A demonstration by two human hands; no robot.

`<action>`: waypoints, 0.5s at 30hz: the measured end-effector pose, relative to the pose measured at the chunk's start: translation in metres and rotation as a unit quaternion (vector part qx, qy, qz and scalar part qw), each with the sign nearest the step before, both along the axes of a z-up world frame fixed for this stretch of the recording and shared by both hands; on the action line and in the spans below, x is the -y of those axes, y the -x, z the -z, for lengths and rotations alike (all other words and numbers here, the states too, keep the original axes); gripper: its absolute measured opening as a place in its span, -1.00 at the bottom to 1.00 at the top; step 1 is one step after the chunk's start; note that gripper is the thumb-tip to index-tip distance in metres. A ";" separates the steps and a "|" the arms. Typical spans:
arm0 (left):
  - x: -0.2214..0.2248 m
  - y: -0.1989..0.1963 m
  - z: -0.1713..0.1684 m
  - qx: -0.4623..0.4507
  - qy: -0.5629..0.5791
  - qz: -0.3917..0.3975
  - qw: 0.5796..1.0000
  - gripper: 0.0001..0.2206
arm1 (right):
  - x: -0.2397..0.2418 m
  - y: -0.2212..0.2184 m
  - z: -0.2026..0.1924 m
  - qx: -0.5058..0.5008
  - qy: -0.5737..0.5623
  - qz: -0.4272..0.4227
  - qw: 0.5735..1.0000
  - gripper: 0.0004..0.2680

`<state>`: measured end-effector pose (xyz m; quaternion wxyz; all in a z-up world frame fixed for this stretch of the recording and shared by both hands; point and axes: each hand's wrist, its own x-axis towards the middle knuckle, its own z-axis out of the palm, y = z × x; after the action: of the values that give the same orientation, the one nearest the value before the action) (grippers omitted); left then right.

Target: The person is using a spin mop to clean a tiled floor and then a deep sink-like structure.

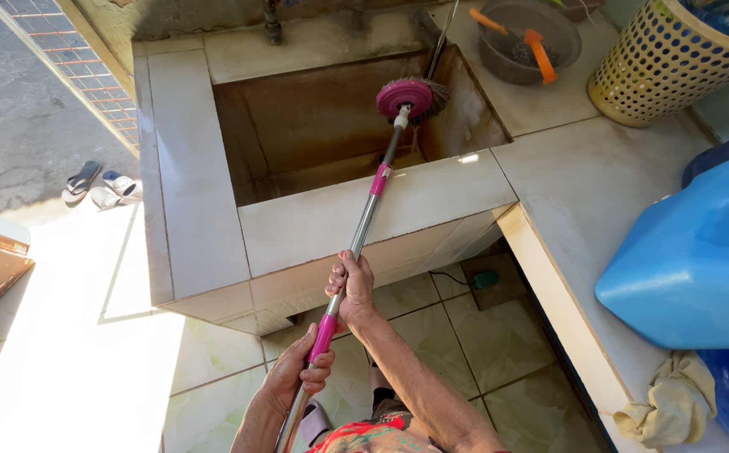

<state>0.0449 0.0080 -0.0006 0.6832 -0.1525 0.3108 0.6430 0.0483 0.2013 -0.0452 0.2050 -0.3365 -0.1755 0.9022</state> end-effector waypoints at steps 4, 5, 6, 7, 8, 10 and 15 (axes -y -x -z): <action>0.000 0.002 -0.004 -0.069 0.070 0.024 0.995 -0.51 | 0.006 0.007 -0.001 0.063 -0.035 0.031 0.997 -0.88; -0.004 0.001 -0.005 -0.069 0.069 0.022 0.995 -0.51 | 0.007 0.009 -0.004 0.062 -0.036 0.030 0.997 -0.88; -0.007 0.000 -0.006 -0.178 0.132 0.032 0.975 -0.52 | 0.008 0.011 -0.006 0.081 -0.046 0.037 0.995 -0.87; -0.011 -0.002 -0.007 -0.284 0.193 0.040 0.939 -0.53 | 0.009 0.012 -0.008 0.100 -0.056 0.044 0.992 -0.86; -0.014 -0.006 -0.020 -0.283 0.193 0.040 0.939 -0.53 | 0.009 0.014 -0.008 0.101 -0.056 0.044 0.992 -0.86; -0.018 -0.013 -0.047 -0.526 0.282 0.111 0.794 -0.47 | 0.012 0.019 -0.009 0.109 -0.053 0.055 0.991 -0.85; -0.015 -0.014 -0.014 -0.548 0.244 0.086 0.796 -0.55 | 0.012 0.013 -0.011 0.076 -0.026 0.056 0.995 -0.86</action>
<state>0.0591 0.0226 0.0135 0.3915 0.0909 0.7913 0.4608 0.0349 0.1897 -0.0345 0.2497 -0.4076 -0.1952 0.8564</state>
